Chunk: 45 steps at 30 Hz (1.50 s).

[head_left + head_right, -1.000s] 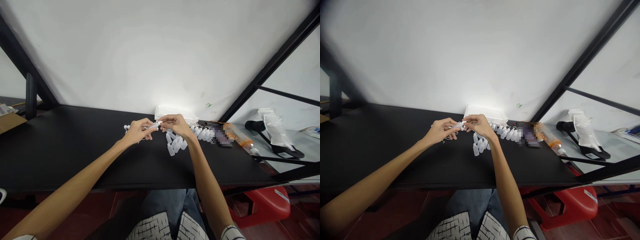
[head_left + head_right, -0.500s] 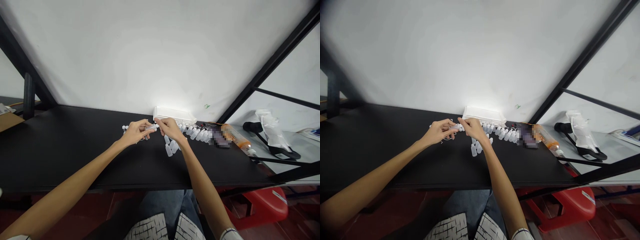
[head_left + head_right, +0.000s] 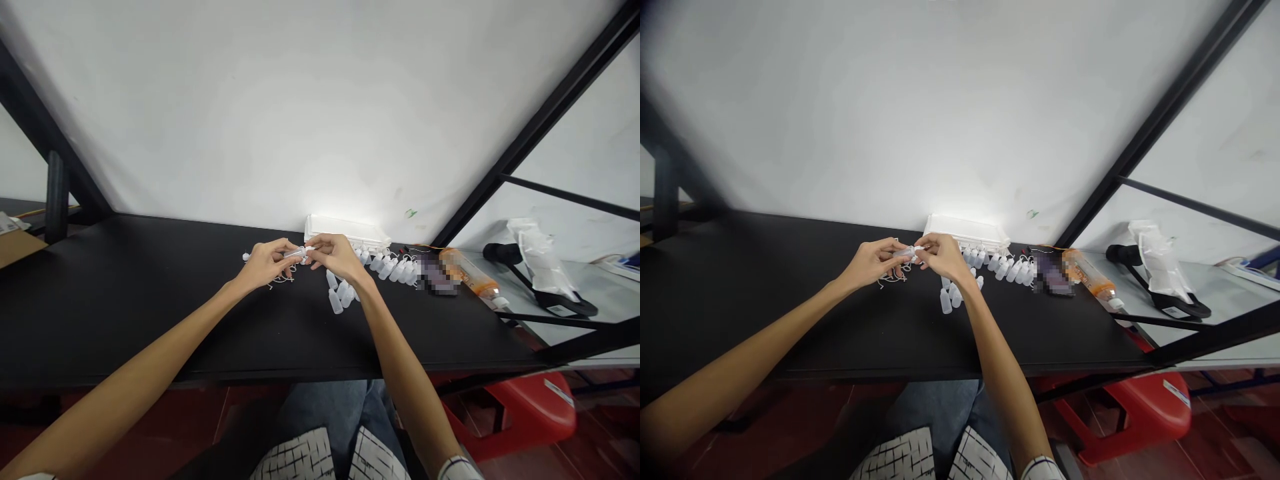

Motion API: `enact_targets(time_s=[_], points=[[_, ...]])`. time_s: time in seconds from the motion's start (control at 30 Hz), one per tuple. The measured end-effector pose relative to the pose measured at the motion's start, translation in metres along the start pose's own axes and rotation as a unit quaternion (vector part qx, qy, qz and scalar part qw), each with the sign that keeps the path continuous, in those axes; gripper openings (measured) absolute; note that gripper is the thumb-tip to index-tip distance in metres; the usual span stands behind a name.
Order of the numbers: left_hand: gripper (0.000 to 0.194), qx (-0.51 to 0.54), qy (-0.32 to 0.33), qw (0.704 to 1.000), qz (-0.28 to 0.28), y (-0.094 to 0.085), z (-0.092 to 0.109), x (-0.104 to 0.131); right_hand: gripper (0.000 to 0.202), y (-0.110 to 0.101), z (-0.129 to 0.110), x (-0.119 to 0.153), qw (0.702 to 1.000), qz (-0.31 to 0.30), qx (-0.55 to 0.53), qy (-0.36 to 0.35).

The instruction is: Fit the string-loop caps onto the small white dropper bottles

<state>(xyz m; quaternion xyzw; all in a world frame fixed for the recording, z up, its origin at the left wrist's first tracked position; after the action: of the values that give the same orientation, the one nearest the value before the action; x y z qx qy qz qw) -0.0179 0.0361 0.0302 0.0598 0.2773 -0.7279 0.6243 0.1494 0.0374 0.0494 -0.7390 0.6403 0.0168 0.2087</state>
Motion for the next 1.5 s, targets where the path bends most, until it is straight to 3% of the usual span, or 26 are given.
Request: enact_targets(time_s=[0.1, 0.27, 0.4, 0.53, 0.67, 0.87, 1.07, 1.23, 1.4, 1.5], points=[[0.031, -0.014, 0.014, 1.0, 0.002, -0.001, 0.0, 0.0, 0.031, 0.002, 0.004, 0.0, 1.0, 0.005, 0.006, 0.017], [0.03, -0.048, 0.021, 0.999, -0.007, 0.002, -0.001, 0.002, 0.056, 0.003, 0.009, -0.001, 0.991, 0.024, 0.126, 0.041], [0.03, -0.04, 0.019, 0.999, -0.008, 0.003, 0.001, 0.002, 0.046, -0.003, 0.001, 0.0, 0.995, 0.016, 0.102, 0.008], [0.029, -0.033, 0.018, 0.999, 0.005, 0.0, 0.003, 0.001, 0.033, -0.007, -0.008, 0.002, 0.998, -0.043, 0.036, -0.026], [0.03, -0.051, 0.032, 0.998, 0.017, 0.0, 0.002, 0.002, 0.035, -0.003, -0.004, 0.002, 0.999, -0.046, 0.024, -0.006], [0.031, -0.076, 0.065, 0.995, 0.03, 0.002, 0.001, 0.005, 0.052, 0.0, 0.005, 0.001, 0.992, -0.048, 0.119, -0.003], [0.034, -0.062, 0.049, 0.996, 0.038, -0.001, 0.005, 0.005, 0.038, -0.011, -0.005, 0.003, 0.998, -0.045, 0.04, -0.024], [0.032, -0.072, 0.061, 0.995, 0.041, 0.002, 0.01, 0.008, 0.038, -0.006, -0.007, 0.004, 0.996, -0.068, 0.048, -0.024], [0.03, -0.074, 0.082, 0.991, 0.073, 0.003, 0.013, 0.011, 0.047, 0.003, -0.001, 0.003, 0.992, -0.041, 0.112, -0.041], [0.032, -0.024, 0.046, 0.998, 0.046, 0.007, 0.009, 0.01, 0.053, 0.001, -0.003, 0.004, 0.987, -0.019, 0.149, -0.056]])
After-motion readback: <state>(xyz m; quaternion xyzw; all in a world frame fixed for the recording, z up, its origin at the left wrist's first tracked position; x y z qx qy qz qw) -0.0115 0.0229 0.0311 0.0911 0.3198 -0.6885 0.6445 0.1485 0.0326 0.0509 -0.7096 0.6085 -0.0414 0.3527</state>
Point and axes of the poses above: each hand's wrist, its own x-axis away from the middle knuckle, its own y-axis out of the palm, z = x × y, the point moved 4 cm from there along -x, towards the middle knuckle, and after that the axes turned 8 degrees about z, right-handed, at the moved point
